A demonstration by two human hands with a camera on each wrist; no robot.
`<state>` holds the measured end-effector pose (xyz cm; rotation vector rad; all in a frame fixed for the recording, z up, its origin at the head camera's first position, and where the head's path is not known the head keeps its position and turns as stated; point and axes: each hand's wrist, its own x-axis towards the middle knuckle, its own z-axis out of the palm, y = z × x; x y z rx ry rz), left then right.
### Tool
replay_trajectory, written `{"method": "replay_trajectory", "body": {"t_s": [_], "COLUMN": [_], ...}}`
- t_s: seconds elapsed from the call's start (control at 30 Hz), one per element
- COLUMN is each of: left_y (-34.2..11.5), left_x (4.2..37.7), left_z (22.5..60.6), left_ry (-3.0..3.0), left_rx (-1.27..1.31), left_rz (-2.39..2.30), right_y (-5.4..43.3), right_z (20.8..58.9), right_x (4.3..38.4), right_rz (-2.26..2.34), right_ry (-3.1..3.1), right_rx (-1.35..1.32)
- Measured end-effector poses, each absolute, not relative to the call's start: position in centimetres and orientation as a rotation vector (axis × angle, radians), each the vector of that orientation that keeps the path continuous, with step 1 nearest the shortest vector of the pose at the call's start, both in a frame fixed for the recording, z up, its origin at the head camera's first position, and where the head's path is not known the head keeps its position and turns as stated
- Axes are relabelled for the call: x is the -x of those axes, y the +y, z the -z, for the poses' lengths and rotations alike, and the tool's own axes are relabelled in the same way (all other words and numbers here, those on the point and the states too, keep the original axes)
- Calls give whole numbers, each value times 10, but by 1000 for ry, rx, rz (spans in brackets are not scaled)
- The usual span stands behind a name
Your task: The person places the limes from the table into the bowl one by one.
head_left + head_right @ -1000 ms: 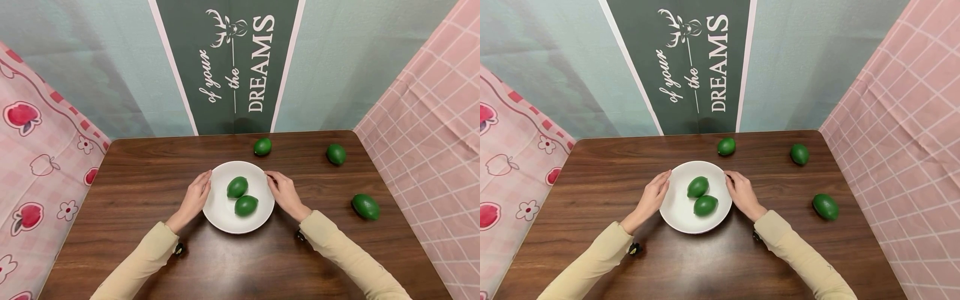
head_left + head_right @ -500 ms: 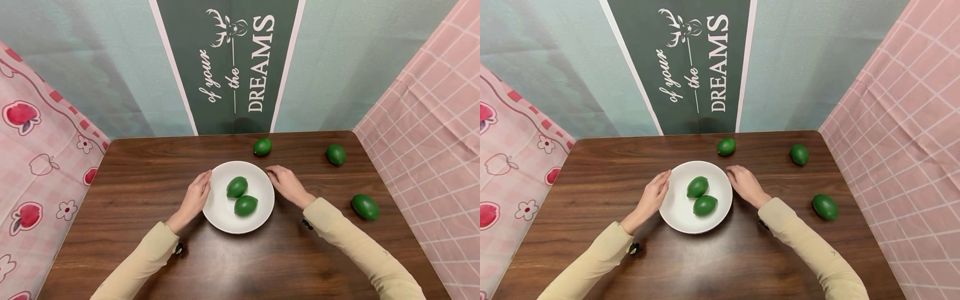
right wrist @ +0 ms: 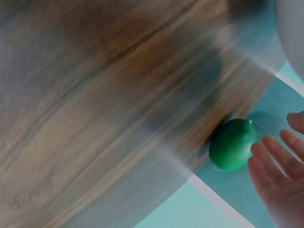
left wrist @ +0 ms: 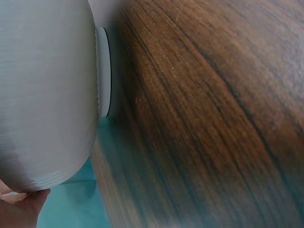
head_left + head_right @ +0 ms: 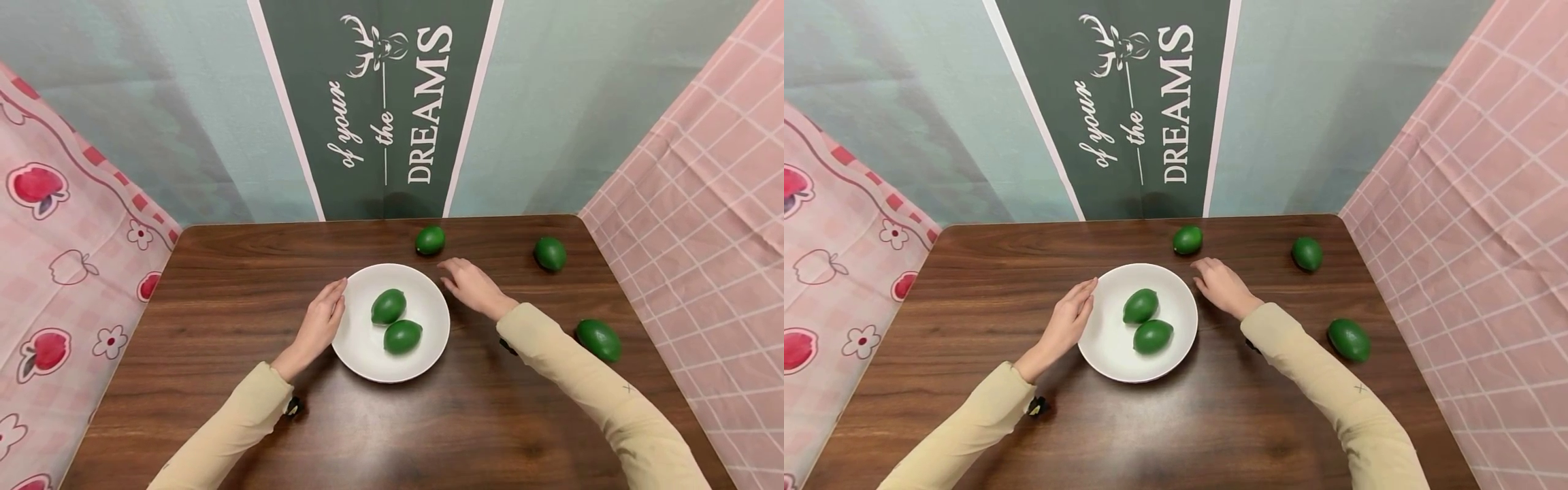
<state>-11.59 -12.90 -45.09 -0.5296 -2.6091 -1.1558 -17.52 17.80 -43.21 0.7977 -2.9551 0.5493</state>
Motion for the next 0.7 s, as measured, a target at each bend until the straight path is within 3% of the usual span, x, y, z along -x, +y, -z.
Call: {"method": "replay_trajectory", "body": {"t_s": [0.7], "left_y": [-129], "left_x": [116], "left_z": [451], "left_ry": [-2590], "left_rx": [517], "left_rz": [1169], "right_y": [185], "right_z": [434], "right_x": [213], "right_rz": [-427], "right_ry": [-2916], "right_rx": [-845]}}
